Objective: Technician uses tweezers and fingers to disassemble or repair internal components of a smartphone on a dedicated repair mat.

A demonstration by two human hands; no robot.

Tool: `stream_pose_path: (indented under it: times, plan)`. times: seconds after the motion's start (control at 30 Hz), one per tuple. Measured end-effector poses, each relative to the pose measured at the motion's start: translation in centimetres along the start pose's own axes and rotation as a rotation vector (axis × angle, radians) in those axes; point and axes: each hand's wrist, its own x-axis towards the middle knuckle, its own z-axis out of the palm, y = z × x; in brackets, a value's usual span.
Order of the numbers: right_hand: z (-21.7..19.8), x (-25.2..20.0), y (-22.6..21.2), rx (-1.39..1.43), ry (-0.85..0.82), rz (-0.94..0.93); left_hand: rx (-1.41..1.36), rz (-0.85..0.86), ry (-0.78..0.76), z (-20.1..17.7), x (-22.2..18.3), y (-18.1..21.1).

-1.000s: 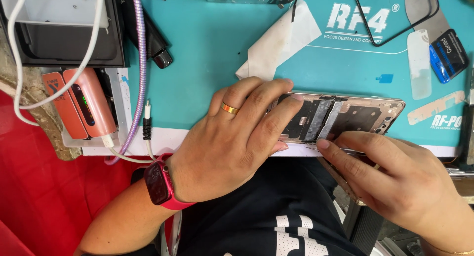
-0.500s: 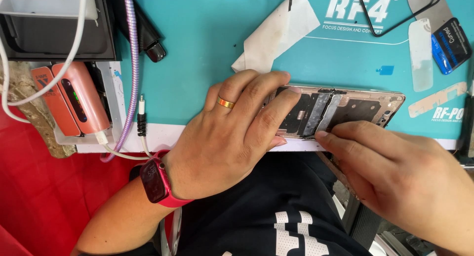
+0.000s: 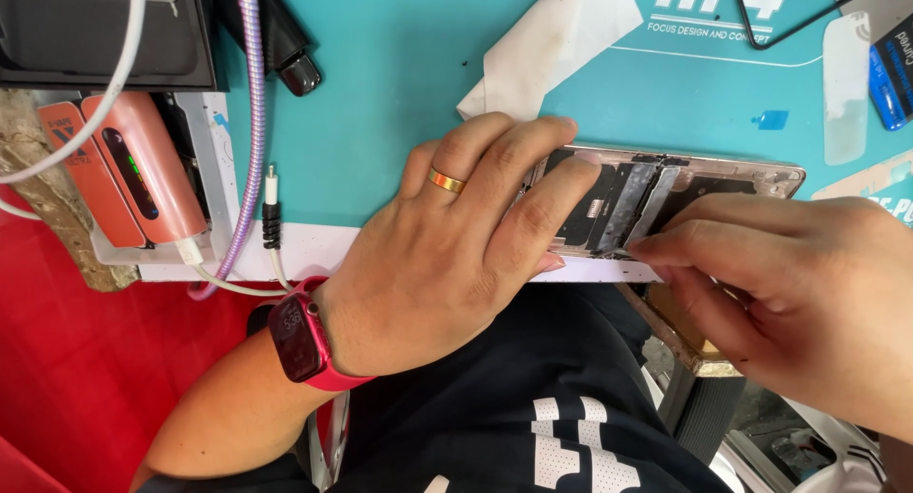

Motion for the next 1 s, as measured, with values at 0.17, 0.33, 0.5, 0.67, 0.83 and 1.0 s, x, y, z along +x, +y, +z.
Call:
stream_pose_path:
  times: [0.17,0.33,0.5,0.67,0.83,1.0]
  plan:
    - [0.0,0.0,0.3,0.003,-0.02,-0.001,0.009,-0.001,0.004,0.0,0.0,0.0]
    - [0.0,0.0,0.3,-0.002,-0.038,0.003,-0.004,-0.002,-0.006,0.0,0.0,0.0]
    - [-0.1,0.2,0.1,0.053,-0.013,-0.005,0.015,0.004,-0.011,0.0,0.0,0.0]
    - [-0.2,0.4,0.1,0.094,-0.009,0.006,-0.044,-0.01,-0.03,0.1,-0.1,-0.1]
    - [-0.1,0.4,0.3,0.113,-0.003,0.022,-0.117,-0.009,-0.074,-0.2,0.0,-0.1]
    - [0.0,0.1,0.9,0.103,0.012,0.028,-0.175,-0.006,0.059,0.7,-0.2,1.3]
